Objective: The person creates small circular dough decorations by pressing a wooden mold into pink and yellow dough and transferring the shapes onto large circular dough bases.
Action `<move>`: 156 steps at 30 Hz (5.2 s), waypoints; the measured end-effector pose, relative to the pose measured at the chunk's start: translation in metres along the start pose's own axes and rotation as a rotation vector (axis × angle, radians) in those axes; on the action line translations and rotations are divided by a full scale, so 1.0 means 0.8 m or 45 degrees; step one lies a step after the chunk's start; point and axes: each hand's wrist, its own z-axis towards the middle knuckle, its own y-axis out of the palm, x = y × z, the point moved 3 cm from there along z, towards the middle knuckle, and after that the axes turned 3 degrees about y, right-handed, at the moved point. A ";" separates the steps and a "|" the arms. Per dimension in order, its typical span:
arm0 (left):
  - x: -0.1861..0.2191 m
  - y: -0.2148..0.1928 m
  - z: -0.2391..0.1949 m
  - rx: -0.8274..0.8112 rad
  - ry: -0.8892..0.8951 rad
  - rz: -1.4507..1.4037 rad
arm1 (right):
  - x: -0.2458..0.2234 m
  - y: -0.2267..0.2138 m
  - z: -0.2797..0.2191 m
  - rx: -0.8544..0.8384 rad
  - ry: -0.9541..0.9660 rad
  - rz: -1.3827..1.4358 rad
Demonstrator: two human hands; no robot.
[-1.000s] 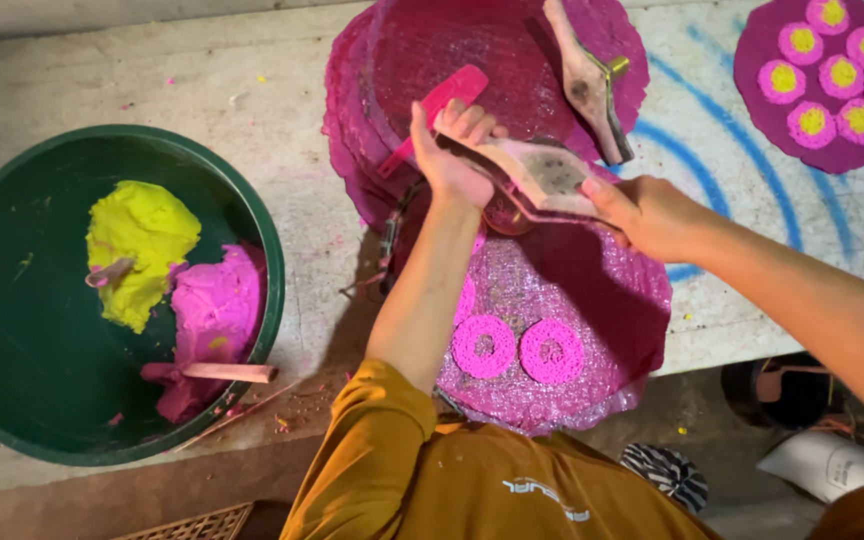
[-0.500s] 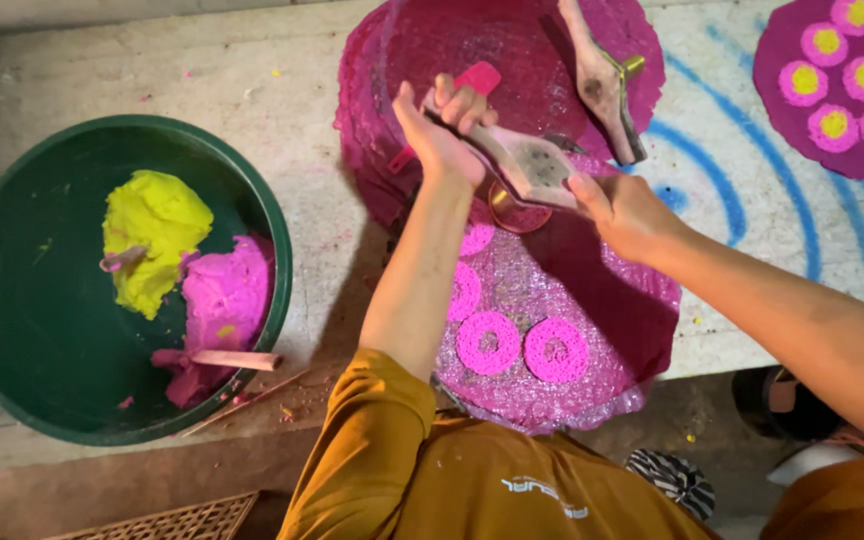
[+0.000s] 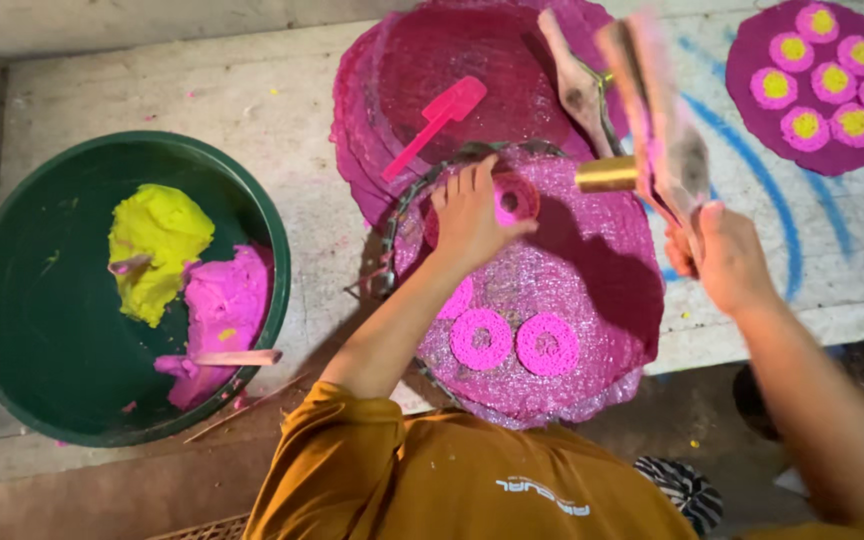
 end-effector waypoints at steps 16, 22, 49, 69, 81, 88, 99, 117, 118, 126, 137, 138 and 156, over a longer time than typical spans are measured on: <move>0.038 -0.031 -0.116 -0.213 0.381 0.055 | 0.122 0.021 -0.136 0.265 -0.008 0.790; 0.023 -0.066 -0.141 -0.195 0.411 0.261 | 0.099 0.039 -0.135 0.161 -0.144 0.766; -0.009 -0.436 -0.441 -0.315 0.511 -0.108 | -0.377 0.403 -0.193 -2.104 -0.993 -0.353; -0.247 -0.360 -0.434 -0.295 -0.246 -1.869 | -0.426 0.506 -0.120 -0.206 -2.086 -1.171; -0.230 -0.408 -0.433 -0.157 -0.097 -1.504 | -0.417 0.496 -0.192 -0.220 -2.024 -0.755; -0.239 -0.398 -0.429 -0.154 -0.166 -1.462 | -0.414 0.497 -0.203 -0.147 -2.153 -0.869; -0.242 -0.397 -0.425 -0.066 -0.153 -1.452 | -0.421 0.513 -0.203 -0.024 -2.259 -1.019; -0.371 -0.402 -0.444 1.208 -0.091 -0.606 | -0.245 0.671 -0.108 -1.063 -1.070 -1.589; -0.368 -0.396 -0.440 1.275 -0.080 -0.585 | -0.231 0.685 -0.102 -1.079 -1.177 -1.696; -0.361 -0.379 -0.425 1.325 -0.214 -0.711 | -0.302 0.678 -0.056 -1.172 -1.202 -2.054; -0.360 -0.371 -0.423 1.339 -0.234 -0.685 | -0.239 0.719 -0.071 -1.241 -1.117 -1.977; -0.361 -0.370 -0.423 1.337 -0.240 -0.652 | -0.236 0.717 -0.074 -1.317 -1.009 -1.975; -0.306 -0.487 -0.399 0.708 -0.135 0.147 | -0.443 0.544 -0.088 -1.224 -0.330 -0.924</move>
